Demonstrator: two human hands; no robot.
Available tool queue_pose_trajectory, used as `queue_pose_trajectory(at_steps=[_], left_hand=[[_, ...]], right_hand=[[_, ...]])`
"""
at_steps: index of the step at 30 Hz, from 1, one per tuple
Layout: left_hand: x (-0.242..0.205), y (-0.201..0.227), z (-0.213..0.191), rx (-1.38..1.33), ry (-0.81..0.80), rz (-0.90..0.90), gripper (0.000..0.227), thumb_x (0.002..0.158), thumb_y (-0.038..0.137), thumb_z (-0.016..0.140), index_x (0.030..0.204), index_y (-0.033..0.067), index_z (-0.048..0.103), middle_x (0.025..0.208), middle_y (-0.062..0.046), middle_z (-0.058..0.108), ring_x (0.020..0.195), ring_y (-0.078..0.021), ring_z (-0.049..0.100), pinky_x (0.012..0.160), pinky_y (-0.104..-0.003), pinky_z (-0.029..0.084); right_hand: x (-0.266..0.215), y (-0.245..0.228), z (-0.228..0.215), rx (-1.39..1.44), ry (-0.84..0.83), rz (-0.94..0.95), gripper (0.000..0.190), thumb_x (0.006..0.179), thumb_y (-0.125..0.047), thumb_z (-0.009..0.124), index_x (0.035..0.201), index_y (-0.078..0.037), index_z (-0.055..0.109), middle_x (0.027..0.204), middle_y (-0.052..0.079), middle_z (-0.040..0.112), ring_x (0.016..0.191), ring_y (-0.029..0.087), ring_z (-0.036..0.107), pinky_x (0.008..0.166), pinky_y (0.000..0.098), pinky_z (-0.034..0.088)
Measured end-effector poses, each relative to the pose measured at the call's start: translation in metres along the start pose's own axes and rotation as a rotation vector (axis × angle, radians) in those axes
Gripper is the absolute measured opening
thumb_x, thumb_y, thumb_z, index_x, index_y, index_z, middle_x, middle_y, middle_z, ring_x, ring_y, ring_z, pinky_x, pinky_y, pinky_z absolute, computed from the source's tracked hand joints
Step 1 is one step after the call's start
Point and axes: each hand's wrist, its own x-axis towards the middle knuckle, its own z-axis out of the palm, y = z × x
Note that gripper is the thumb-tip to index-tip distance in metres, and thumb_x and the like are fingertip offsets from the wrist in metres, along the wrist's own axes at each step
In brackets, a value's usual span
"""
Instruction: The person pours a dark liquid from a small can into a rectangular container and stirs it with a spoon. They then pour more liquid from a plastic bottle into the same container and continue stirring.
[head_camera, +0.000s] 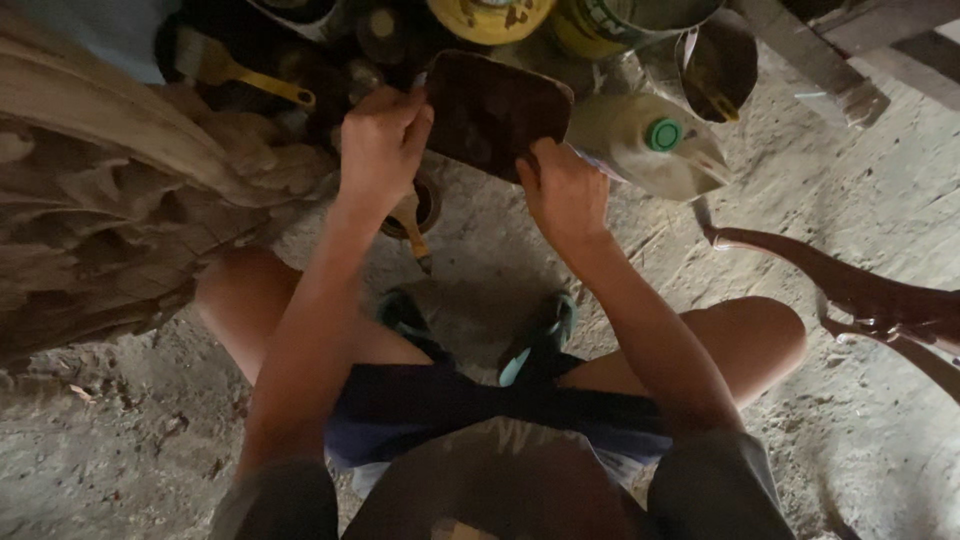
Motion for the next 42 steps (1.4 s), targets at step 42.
queue_pose_trajectory(at_steps=[42], left_hand=[[0.007, -0.004, -0.007, -0.124, -0.041, -0.140, 0.009, 0.104, 0.003, 0.076, 0.103, -0.0055, 0.077, 0.073, -0.014, 0.059, 0.058, -0.0210, 0.051, 0.054, -0.038, 0.037]], right_hand=[[0.003, 0.008, 0.005, 0.507, 0.151, 0.147, 0.023, 0.092, -0.006, 0.080, 0.113, 0.000, 0.074, 0.102, 0.015, 0.078, 0.089, 0.025, 0.078, 0.076, 0.0342, 0.061]])
